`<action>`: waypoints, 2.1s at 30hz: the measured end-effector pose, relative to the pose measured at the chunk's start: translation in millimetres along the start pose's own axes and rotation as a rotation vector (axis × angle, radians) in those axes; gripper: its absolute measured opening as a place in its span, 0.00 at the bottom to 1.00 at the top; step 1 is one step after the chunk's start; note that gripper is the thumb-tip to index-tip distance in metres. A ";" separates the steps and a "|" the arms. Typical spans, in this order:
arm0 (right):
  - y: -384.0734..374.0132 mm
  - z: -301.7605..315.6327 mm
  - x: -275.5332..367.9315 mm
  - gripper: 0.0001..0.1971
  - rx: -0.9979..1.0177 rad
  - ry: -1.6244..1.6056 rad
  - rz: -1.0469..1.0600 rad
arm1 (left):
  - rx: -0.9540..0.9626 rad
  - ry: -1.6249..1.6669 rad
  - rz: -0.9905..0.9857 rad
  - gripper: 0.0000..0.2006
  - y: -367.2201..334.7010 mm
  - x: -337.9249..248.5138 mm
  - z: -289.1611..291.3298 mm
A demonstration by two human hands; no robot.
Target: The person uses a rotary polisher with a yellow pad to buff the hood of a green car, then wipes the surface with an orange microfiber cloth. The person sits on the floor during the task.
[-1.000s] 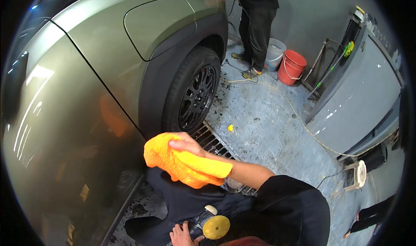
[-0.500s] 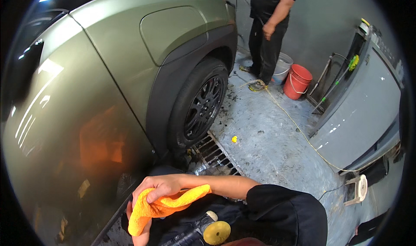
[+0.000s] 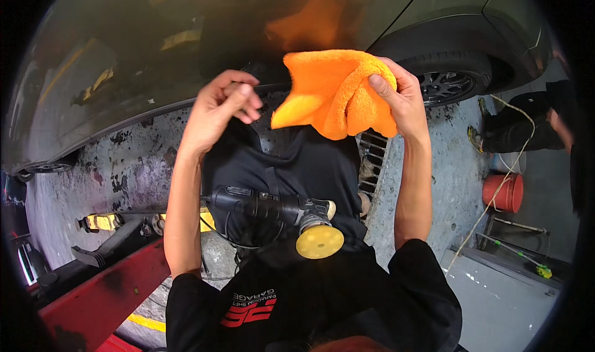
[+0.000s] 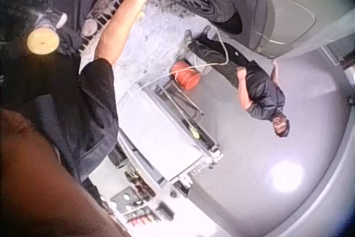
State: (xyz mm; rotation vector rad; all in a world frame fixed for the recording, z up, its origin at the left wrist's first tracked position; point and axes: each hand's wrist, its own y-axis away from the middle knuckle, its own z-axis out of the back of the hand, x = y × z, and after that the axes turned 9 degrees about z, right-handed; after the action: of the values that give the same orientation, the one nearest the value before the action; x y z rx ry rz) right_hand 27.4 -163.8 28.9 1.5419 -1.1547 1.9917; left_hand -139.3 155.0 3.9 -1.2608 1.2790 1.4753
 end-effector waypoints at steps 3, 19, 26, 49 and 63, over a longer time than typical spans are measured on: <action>1.4 8.1 3.6 0.19 0.159 0.000 0.081 | 0.056 -0.142 0.102 0.23 -7.8 19.1 -18.3; 25.6 34.9 36.6 0.17 -0.225 0.578 0.525 | -0.217 -0.122 -0.435 0.13 -28.9 -20.8 -10.0; 123.8 -4.9 9.3 0.17 -0.046 0.694 0.602 | -0.287 -0.711 -0.597 0.14 64.0 -34.0 31.6; 162.3 -67.5 -69.2 0.09 -0.236 0.100 -0.214 | -0.213 -0.734 -0.049 0.15 98.1 113.4 82.8; 247.1 -38.1 4.7 0.14 0.021 0.457 -0.076 | -0.344 -0.069 -0.124 0.12 33.6 94.0 81.5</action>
State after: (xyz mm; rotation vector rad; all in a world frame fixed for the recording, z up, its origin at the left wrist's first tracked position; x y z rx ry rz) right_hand -172.9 -282.4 -62.4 1.0379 -0.8766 2.1538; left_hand -204.1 225.6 -82.4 -1.4656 0.9086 1.6806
